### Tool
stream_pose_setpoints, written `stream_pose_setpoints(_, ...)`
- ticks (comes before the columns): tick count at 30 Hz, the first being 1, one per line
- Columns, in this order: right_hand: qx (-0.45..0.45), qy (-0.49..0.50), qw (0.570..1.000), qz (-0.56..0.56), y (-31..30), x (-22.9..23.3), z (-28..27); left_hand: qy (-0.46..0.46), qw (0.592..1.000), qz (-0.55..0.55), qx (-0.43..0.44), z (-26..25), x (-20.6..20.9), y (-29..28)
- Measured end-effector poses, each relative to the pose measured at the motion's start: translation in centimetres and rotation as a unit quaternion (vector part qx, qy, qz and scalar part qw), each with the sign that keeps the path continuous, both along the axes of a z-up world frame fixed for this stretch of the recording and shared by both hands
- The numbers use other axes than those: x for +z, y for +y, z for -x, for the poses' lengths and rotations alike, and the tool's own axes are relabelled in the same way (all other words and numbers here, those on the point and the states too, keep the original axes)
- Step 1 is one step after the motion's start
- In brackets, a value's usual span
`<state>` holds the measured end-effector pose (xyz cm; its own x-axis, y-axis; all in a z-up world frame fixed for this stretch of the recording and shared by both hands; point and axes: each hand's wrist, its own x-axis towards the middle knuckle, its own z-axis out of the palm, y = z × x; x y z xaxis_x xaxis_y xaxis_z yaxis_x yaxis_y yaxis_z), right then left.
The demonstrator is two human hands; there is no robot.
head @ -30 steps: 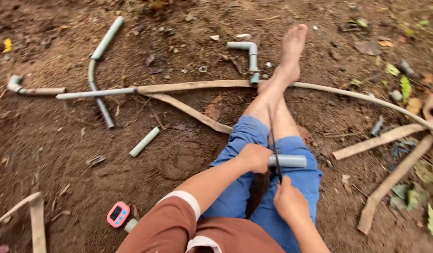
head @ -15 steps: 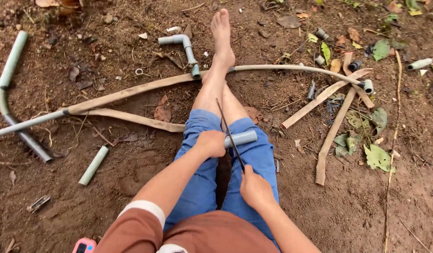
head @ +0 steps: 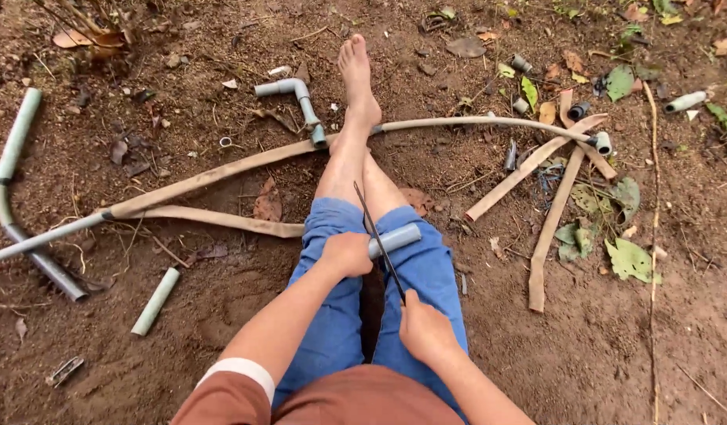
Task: A person sitting on the ground is sawing a PVC pipe using a hacksaw blade.
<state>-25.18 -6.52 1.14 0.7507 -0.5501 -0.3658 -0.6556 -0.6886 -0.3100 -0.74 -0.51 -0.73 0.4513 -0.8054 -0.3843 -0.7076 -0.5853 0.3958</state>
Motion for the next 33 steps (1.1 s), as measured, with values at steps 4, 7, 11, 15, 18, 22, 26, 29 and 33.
stream_pose_setpoints(4,0.017,0.022,0.999,-0.016,-0.7,0.8,-0.8,-0.001,1.0,-0.006,0.014,-0.2,0.0,0.0)
stream_pose_setpoints(7,0.028,0.036,0.998,-0.038,-0.5,1.5,0.3,-0.007,1.0,-0.003,-0.019,0.2,0.0,0.4)
stream_pose_setpoints(11,0.008,0.023,0.999,-0.048,-0.4,1.6,1.0,-0.014,0.999,0.021,-0.031,1.1,-0.1,0.9)
stream_pose_setpoints(15,0.011,-0.007,1.0,-0.024,-1.2,-0.4,-3.1,-0.037,0.998,0.036,-0.036,1.1,-1.0,1.1)
stream_pose_setpoints(18,0.002,-0.046,0.998,-0.034,-1.3,-1.2,-5.3,-0.024,0.999,0.025,-0.025,1.1,-0.6,1.1)
stream_pose_setpoints(22,0.004,-0.017,0.999,-0.048,-0.2,-0.3,-1.3,-0.017,0.999,0.036,-0.018,1.0,0.1,1.2)
stream_pose_setpoints(26,-0.006,-0.006,0.999,-0.045,0.1,-1.4,1.2,-0.001,0.999,0.024,-0.028,0.8,-0.2,1.2)
stream_pose_setpoints(29,0.001,-0.024,0.999,-0.023,-1.0,-1.7,-2.4,-0.009,0.999,0.024,-0.034,0.9,0.3,1.1)
stream_pose_setpoints(33,0.071,0.026,0.996,-0.052,-2.3,0.2,-7.6,0.06,0.997,0.007,-0.04,0.5,2.0,1.8)
